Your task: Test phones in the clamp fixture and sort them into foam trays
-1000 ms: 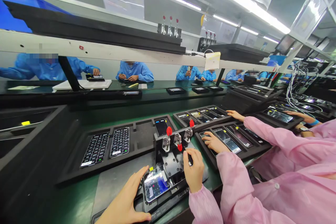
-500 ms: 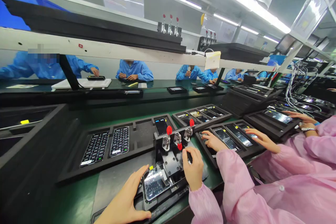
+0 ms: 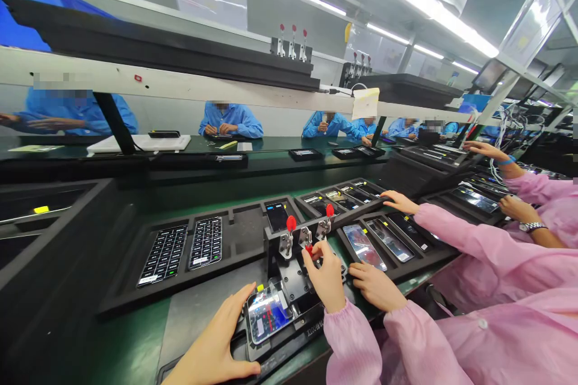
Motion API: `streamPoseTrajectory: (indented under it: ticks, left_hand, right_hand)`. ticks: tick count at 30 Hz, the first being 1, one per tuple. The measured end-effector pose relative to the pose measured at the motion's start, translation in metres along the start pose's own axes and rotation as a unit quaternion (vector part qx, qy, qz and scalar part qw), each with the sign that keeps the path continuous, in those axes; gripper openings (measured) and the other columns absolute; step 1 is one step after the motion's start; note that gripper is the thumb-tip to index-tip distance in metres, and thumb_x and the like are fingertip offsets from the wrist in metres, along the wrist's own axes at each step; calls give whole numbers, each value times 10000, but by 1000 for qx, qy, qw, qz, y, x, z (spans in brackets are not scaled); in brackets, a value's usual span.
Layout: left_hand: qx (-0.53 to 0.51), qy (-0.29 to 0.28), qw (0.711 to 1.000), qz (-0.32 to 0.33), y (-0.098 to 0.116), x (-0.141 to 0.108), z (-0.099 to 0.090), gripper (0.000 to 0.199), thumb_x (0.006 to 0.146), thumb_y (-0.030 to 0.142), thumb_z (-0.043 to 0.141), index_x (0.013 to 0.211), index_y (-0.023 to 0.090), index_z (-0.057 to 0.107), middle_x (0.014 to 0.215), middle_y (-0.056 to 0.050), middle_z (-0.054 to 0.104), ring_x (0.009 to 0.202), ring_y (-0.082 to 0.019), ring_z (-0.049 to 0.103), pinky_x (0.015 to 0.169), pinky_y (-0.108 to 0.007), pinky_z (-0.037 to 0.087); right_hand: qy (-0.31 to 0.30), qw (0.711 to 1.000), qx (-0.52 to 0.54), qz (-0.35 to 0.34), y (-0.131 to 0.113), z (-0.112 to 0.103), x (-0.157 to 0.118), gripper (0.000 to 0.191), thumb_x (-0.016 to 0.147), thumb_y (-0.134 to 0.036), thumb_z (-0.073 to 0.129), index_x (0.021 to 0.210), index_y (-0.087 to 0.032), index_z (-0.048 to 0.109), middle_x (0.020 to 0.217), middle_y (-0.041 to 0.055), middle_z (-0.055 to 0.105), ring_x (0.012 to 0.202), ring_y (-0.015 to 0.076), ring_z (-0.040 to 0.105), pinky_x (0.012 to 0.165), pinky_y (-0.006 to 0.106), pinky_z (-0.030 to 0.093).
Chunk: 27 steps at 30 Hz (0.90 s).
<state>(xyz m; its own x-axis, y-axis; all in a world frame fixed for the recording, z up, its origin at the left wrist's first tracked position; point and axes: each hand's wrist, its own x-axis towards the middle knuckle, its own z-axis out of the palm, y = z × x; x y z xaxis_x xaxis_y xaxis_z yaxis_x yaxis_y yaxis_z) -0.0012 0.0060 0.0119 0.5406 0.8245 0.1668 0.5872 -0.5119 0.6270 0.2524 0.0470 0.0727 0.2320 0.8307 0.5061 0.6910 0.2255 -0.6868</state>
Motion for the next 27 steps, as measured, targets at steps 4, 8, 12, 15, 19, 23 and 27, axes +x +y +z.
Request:
streamPoseTrajectory:
  ticks: [4,8,12,15,19,23,27]
  left_hand:
    - [-1,4,1000,4,0,0,0,1080,573,588,709,1416,263,116,1464,-117,262,1319,-329,265,1078,-525,232]
    - [11,0,1000,21,-1,2,-2,1101,557,640,688,1419,251,126,1451,-136,291,1308,-345,285,1074,-536,221]
    - [38,-17,999,14,6,9,0,1093,524,694,662,1406,257,186,1440,-136,319,1310,-353,281,1065,-579,181]
    - [54,-27,998,-1,16,20,6,1069,539,708,638,1397,239,205,1445,-152,301,1321,-340,259,1056,-617,127]
    - [67,-37,997,0,27,35,15,1044,563,708,618,1389,211,218,1437,-175,305,1323,-331,258,1044,-632,117]
    - [67,-24,997,12,27,40,20,1001,597,680,615,1384,204,221,1439,-169,301,1318,-322,271,1048,-612,150]
    - [63,-16,998,19,23,37,22,984,607,670,616,1378,203,223,1439,-177,296,1311,-336,280,1043,-599,182]
  right_hand:
    - [-2,1000,21,4,0,2,-1,239,806,-396,526,715,-206,413,646,-44,518,574,94,518,583,223,403]
    - [72,993,88,27,-1,1,-5,237,796,-359,542,921,-205,412,532,-97,432,468,85,439,532,219,394]
    - [212,973,93,-9,-9,-17,7,449,807,-321,534,1188,-167,354,618,-54,503,538,104,483,584,252,424]
    - [241,968,26,-64,-20,-39,31,402,817,-328,520,1181,-176,440,936,72,573,817,163,552,669,296,450]
    - [69,988,-19,-135,-29,-58,54,266,876,-336,430,1057,-208,575,1063,73,586,1006,194,530,820,351,449]
    - [56,991,-6,-124,-21,-59,50,245,889,-327,417,960,-192,609,975,63,620,930,173,569,830,335,456]
    - [24,994,67,-86,-10,-53,54,558,871,-370,453,1367,-191,270,1265,111,488,1109,192,508,889,360,447]
